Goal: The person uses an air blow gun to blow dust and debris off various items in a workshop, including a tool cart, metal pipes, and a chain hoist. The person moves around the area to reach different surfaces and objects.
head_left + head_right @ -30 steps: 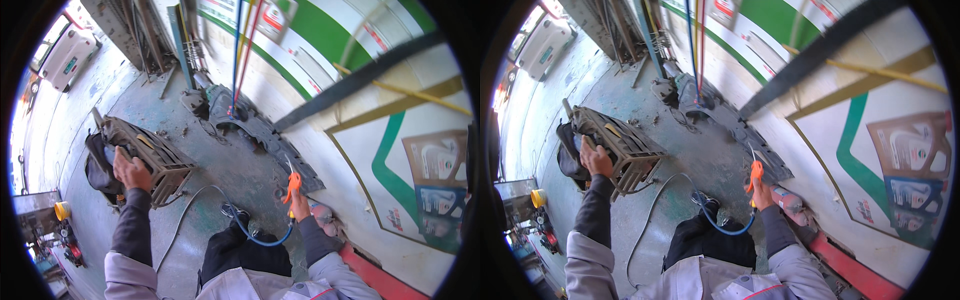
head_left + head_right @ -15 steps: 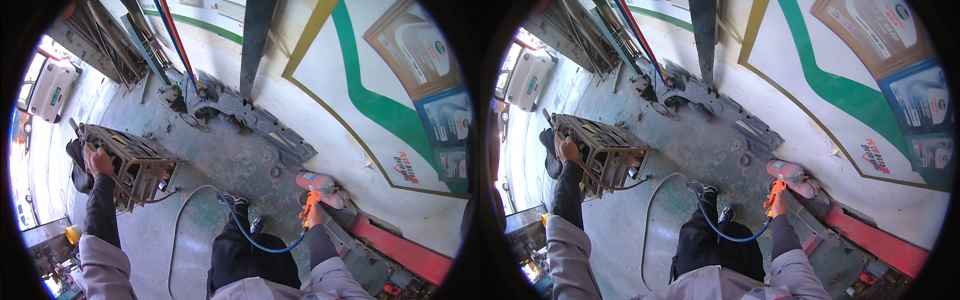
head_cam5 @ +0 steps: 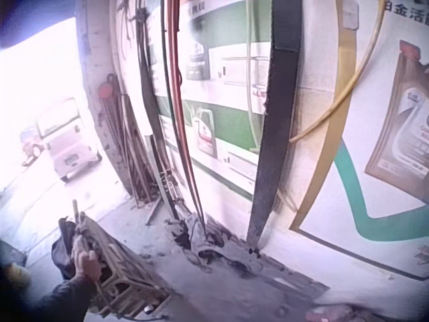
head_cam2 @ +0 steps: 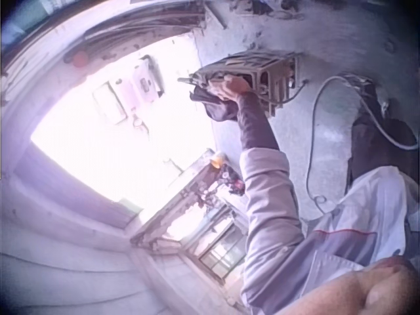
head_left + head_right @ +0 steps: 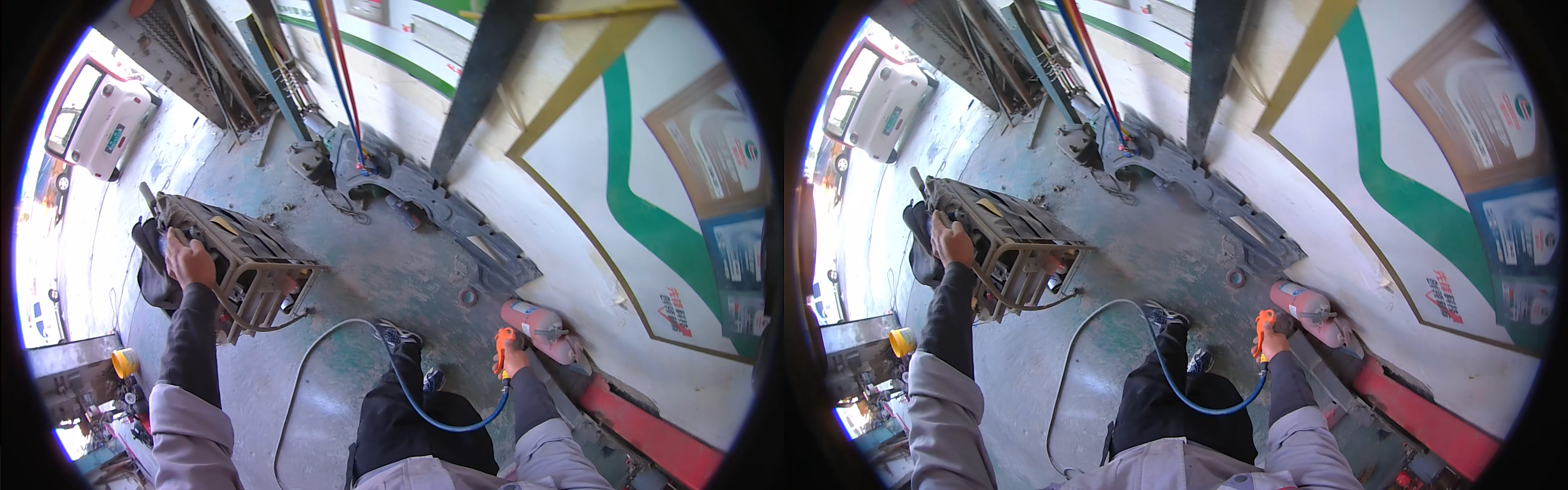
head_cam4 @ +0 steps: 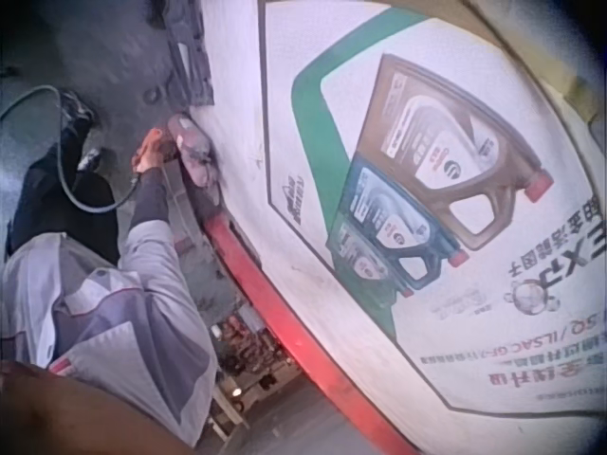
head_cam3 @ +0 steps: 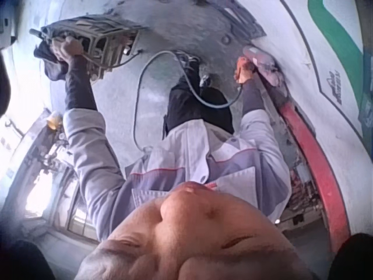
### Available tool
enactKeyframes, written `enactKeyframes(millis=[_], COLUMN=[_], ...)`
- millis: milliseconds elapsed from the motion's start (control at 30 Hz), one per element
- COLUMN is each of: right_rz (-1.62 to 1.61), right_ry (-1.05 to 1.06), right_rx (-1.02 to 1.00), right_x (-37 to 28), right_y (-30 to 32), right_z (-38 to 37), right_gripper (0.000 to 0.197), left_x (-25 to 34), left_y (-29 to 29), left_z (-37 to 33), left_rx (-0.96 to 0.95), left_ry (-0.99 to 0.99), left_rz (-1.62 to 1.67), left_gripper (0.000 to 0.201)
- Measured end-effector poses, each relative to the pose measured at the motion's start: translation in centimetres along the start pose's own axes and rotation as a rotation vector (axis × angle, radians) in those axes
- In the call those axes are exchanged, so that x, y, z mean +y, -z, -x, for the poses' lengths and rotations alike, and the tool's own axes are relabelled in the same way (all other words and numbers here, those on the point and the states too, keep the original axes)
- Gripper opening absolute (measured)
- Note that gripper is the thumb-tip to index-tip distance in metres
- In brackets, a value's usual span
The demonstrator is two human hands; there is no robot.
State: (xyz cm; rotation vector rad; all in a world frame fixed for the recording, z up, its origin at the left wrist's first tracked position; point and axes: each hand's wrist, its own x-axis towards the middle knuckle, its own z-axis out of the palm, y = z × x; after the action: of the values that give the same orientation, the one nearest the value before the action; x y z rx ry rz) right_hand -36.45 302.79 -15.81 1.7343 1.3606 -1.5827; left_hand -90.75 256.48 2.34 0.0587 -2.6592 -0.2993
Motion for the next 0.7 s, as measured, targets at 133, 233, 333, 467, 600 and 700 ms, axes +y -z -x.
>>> enactKeyframes(millis=[133, 233, 333, 467, 600, 700], right_rz=[0.149, 0.192, 0.143, 0.104, 0.069, 0.099], right_ry=[0.0, 0.069, 0.195, 0.315, 0.313, 0.27], right_rx=[-0.199, -0.204, -0.139, -0.133, -0.124, -0.202], right_x=[-3.4, -8.5, -15.0, -23.5, -28.8, -30.3], right_y=[-2.6, -5.0, -8.7, -13.7, -18.5, -21.5], right_z=[0.0, 0.2, 0.0, -1.5, -3.5, -3.8], right_gripper=[0.07, 0.069, 0.068, 0.068, 0.072, 0.07], left_x=[0.8, 1.2, 1.4, 1.9, 2.4, 2.8], left_y=[0.6, 0.9, 1.2, 1.7, 2.3, 2.6], left_z=[0.4, 0.6, 0.7, 0.8, 0.8, 0.7], left_rx=[-0.004, -0.002, -0.045, -0.051, -0.063, -0.078], left_ry=[-0.007, -0.007, 0.016, 0.019, 0.016, 0.009], left_rz=[0.03, 0.05, 0.076, 0.111, 0.131, 0.148], left_gripper=[0.062, 0.062, 0.063, 0.063, 0.065, 0.066])
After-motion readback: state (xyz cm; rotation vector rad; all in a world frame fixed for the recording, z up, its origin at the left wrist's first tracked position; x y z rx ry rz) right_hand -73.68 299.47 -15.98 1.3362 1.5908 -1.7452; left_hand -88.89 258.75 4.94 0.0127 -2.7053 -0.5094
